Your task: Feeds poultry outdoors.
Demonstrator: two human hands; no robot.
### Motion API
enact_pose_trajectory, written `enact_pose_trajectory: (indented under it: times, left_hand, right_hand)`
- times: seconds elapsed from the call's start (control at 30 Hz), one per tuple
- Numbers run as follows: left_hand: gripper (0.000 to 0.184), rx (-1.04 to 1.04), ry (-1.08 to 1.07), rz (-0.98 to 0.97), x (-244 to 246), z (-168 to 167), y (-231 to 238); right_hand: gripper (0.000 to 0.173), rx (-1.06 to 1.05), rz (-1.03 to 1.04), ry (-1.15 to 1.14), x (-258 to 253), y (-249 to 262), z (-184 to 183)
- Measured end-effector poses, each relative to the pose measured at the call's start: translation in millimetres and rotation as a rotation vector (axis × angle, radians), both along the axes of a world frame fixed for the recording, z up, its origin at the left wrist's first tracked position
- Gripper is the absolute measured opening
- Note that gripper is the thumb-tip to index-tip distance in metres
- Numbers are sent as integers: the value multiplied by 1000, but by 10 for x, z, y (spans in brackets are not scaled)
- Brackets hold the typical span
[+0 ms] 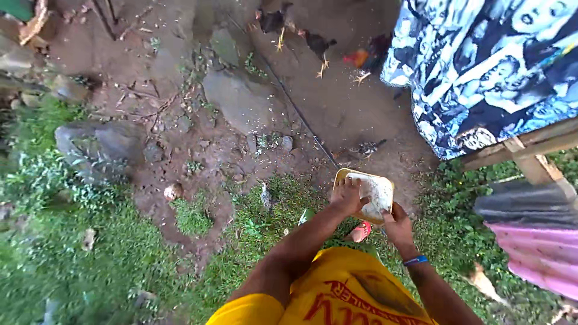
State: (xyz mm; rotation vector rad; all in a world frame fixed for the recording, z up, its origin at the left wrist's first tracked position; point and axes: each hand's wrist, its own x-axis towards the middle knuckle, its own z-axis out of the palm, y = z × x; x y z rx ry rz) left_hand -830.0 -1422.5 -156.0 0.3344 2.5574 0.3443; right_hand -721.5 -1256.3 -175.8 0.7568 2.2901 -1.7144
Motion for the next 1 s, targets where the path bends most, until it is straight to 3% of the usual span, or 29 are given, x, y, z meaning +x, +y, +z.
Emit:
enact_pose_trajectory:
  times: [0.1,0.23,0.37,0.5,0.63,0.73,0.8,0.87,0.93,1.0]
  left_hand:
    - [90,38,-218,152,-118,51,-140]
    - [97,92,-304,248,-455,190,-427]
    - [82,195,-289,146,-939,186,-625]
    - [36,371,-327,121,-1709,-73,-1194]
    - [30,918,-725,558,-2566,-337,-1998]
    - [34,980,-873,956,-3101,-254,-2422]
    - [33,943,-902,1062,-3641,-176,-2695]
    - [26,1025,-869,961,-4496,119,-3036]
    - [24,1223,-657,810,-5762,807,-3442]
    - [26,1328,-301,887,-7232,1549,-3865]
  right_hand:
    - [47,-46,-54,-12,-271,-248,-16]
    - [48,10,66,17,-742,-665,25]
    - [46,-15,98,3,-1316,-1084,-73]
    - [45,-74,120,-49,-2018,-1534,-181]
    - [47,-77,70,-101,-2681,-2084,-263]
    - [46,-134,-49,-194,-3110,-2499,-253]
    - [47,-212,-131,-236,-3435,-2760,-278]
    - [48,-282,-206,-264,-3737,-2974,-201]
    - [48,-327,-274,-252,-4049,-3148,-32]
    - [51,-337,-328,-206,-4307,-3281,65]
